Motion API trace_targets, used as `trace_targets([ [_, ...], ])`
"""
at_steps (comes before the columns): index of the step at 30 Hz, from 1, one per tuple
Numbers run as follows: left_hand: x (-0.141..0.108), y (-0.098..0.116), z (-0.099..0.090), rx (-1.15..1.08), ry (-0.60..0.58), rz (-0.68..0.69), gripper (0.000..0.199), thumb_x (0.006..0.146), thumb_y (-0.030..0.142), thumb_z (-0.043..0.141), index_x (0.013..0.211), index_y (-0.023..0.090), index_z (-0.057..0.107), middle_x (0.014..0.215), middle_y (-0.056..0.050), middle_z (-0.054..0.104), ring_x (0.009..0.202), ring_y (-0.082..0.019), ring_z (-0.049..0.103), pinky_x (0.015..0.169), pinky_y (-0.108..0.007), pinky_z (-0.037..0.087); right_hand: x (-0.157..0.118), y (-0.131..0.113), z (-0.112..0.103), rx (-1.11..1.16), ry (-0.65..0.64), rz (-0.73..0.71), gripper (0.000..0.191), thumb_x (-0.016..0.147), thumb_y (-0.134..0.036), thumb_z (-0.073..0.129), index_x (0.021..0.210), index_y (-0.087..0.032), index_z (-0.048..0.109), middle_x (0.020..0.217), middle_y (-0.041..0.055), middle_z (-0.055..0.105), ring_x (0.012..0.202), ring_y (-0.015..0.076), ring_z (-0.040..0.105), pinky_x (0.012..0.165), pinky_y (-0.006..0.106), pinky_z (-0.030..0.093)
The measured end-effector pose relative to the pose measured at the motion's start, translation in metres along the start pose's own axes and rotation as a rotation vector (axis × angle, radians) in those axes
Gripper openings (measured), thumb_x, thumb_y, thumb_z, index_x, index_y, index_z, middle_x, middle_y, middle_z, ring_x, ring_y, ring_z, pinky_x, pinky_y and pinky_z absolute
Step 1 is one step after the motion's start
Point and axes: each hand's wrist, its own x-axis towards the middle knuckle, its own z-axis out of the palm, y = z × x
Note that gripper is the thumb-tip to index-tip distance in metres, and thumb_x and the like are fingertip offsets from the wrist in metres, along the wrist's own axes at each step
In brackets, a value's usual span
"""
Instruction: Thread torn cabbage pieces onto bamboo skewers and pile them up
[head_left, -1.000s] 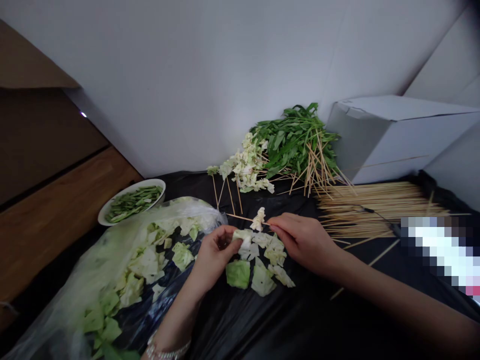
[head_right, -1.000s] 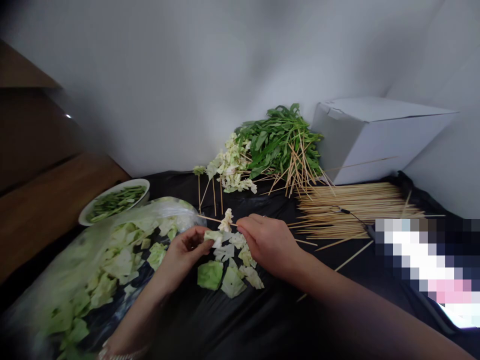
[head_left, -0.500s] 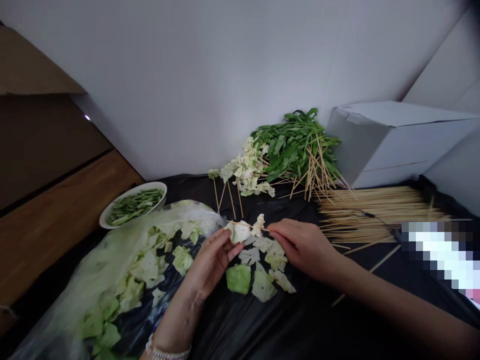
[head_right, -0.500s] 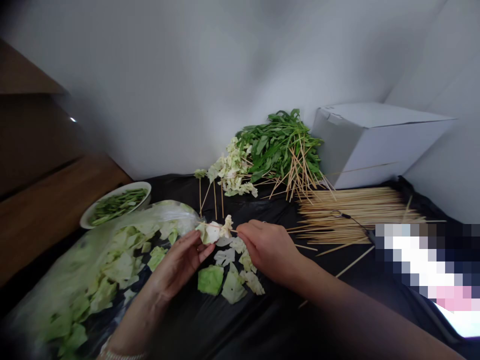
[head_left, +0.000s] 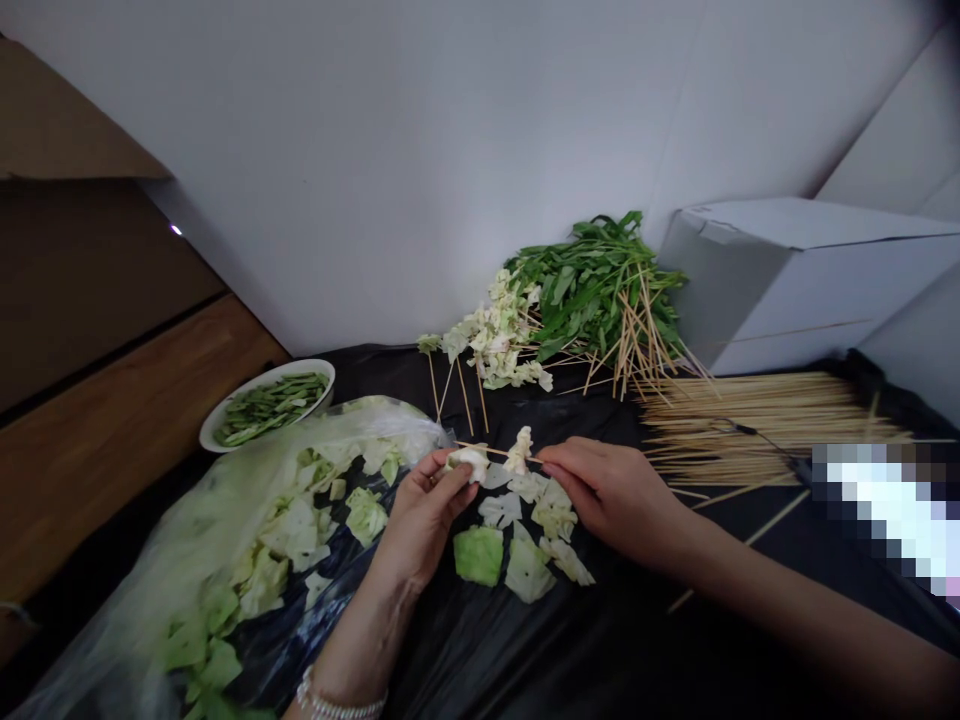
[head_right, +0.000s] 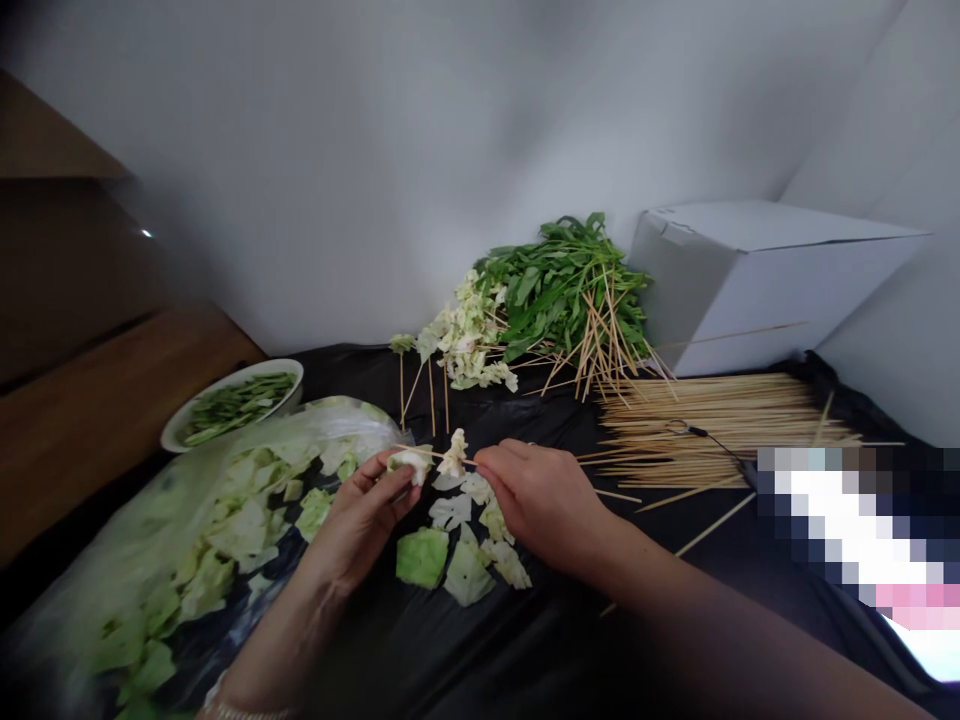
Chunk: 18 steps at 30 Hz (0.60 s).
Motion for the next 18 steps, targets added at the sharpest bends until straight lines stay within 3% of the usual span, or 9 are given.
trace_targets([
  [8, -0.0007, -0.0014, 0.0008, -0.049, 0.066, 0.159, 0.031, 0.058, 0.019, 0.088, 0.079, 0.015, 0.066, 0.079, 0.000, 0.071, 0.076, -0.011, 0.067, 0.080, -0.027, 0.059, -0.0019, -0.0071, -0.0005, 0.019, -0.025, -0.004, 0.025, 0.097, -0.021, 0.042, 0.094, -0.018, 0.066, 0.085, 0.0055, 0.067, 0.079, 0.0154, 0.063, 0.074, 0.026, 0.047],
  [18, 0.0007, -0.0020, 0.0024, -0.132, 0.140, 0.224, 0.041, 0.051, 0.017, 0.091, 0.080, 0.018, 0.063, 0.072, 0.003, 0.069, 0.077, -0.014, 0.070, 0.081, -0.029, 0.058, -0.0023, -0.0051, 0.0053, 0.014, -0.072, 0.067, 0.026, 0.097, -0.022, 0.041, 0.091, -0.018, 0.066, 0.088, 0.0068, 0.068, 0.085, 0.0173, 0.064, 0.079, 0.028, 0.047],
])
